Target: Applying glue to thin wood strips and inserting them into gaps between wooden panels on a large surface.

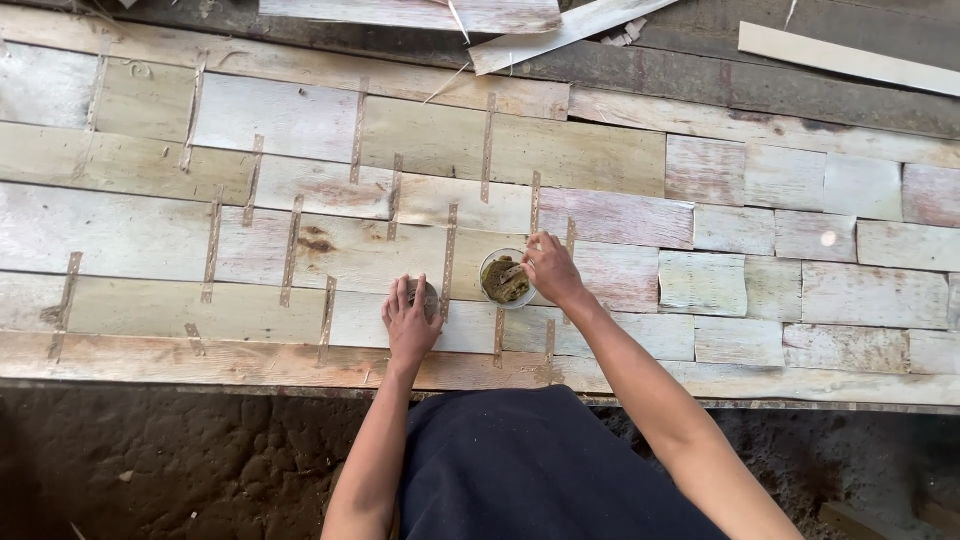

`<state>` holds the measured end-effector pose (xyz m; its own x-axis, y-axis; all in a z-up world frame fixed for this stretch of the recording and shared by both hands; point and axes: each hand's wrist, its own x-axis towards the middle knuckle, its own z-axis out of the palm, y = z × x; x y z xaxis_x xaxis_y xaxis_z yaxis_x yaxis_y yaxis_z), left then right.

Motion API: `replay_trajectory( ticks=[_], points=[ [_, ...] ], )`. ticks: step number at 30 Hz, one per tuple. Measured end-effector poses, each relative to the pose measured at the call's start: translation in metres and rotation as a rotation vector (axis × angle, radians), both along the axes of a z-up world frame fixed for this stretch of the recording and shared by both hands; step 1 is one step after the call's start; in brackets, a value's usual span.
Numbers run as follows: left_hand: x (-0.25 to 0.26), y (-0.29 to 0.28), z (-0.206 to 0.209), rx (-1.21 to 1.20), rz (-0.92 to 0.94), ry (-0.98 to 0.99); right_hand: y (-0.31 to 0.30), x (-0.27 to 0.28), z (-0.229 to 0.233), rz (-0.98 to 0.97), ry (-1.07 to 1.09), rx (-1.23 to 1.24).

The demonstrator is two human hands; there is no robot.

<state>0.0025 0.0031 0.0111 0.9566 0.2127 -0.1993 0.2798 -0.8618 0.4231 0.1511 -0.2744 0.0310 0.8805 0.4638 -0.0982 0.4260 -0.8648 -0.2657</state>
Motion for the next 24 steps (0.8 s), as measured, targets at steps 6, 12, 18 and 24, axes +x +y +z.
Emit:
replay_trajectory(
  ticks=[6,12,18,24],
  points=[
    [0.001,0.000,0.002,0.000,-0.004,-0.015,0.009,-0.010,0.053,-0.102,0.126,0.210],
    [0.005,0.005,0.009,-0.102,0.011,0.040,-0.008,-0.012,0.068,-0.413,0.428,0.516],
    [0.016,0.008,0.005,-0.097,0.081,-0.083,-0.032,-0.004,0.055,-0.657,0.603,0.743],
    [0.091,-0.002,0.015,-0.021,-0.010,-0.258,-0.062,0.026,0.066,-0.875,0.691,0.975]
  ],
)
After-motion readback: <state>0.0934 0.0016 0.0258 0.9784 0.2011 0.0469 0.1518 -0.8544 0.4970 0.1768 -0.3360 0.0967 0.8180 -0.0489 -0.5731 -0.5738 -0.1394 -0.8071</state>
